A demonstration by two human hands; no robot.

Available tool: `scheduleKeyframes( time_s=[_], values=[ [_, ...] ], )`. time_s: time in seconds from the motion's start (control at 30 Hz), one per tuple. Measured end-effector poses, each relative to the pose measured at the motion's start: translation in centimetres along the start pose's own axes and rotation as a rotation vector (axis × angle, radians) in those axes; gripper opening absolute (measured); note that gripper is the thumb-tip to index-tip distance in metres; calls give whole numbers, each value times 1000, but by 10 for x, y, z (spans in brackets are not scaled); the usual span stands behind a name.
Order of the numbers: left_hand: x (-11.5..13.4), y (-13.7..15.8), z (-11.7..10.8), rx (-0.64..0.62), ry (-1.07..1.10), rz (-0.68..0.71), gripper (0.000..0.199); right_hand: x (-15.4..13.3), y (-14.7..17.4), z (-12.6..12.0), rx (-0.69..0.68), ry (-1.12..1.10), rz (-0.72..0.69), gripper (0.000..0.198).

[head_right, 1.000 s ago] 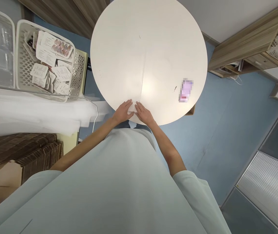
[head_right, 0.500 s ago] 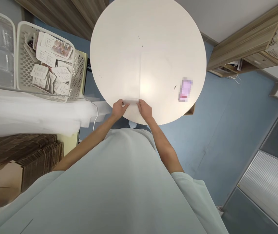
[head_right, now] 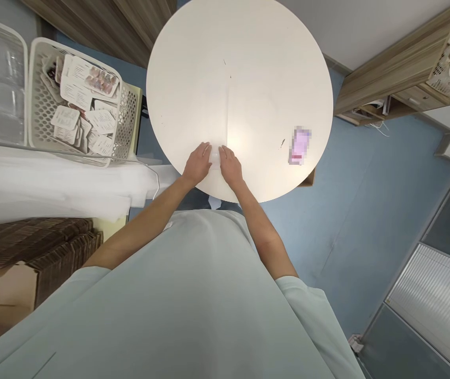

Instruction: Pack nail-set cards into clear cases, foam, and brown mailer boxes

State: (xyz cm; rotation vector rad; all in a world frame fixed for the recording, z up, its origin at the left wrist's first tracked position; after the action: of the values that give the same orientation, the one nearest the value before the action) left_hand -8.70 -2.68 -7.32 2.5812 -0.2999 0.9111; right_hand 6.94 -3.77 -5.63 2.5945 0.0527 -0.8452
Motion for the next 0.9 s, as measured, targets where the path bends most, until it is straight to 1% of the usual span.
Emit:
scheduleKeyframes(
  time_s=[0.03, 0.1, 0.17, 0.27, 0.4, 0.53, 0.63, 0.77, 0.9],
  values=[
    [2, -3, 1, -60, -11, 50, 71, -3, -2, 1, -35, 8, -45, 57],
    [1, -7, 2, -143, -50, 94, 70, -5, -4, 3, -88, 19, -84, 59],
    [-1, -6, -1, -170, -83, 105, 69, -4, -3, 3, -99, 24, -78, 61],
    [-2, 3, -4, -173, -96, 127, 69, -3, 6, 2, -99, 26, -73, 64],
    [2, 25, -3, -189, -115, 157, 75, -2, 25, 7, -130, 59, -133, 63],
    [5, 56, 4, -239, -148, 181, 84, 4, 53, 25, -164, 119, -179, 71],
    [5, 81, 11, -289, -187, 202, 84, 10, 78, 39, -168, 168, -220, 70],
    [0, 101, 14, -324, -174, 159, 82, 15, 104, 47, -162, 189, -282, 67],
    [-5, 102, 7, -318, -119, 63, 79, 18, 108, 43, -140, 156, -302, 66]
  ],
)
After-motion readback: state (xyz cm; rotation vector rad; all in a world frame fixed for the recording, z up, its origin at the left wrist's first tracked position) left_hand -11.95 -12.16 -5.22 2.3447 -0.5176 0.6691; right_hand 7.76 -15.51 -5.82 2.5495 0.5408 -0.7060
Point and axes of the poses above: each hand's wrist, its own y-axis away from the middle knuckle, its own z-axis out of the palm, x = y × z, the point moved 5 cm from there along -y, towards the middle knuckle, and after that the axes turned 2 degrees about x, right-handed, at the moved point
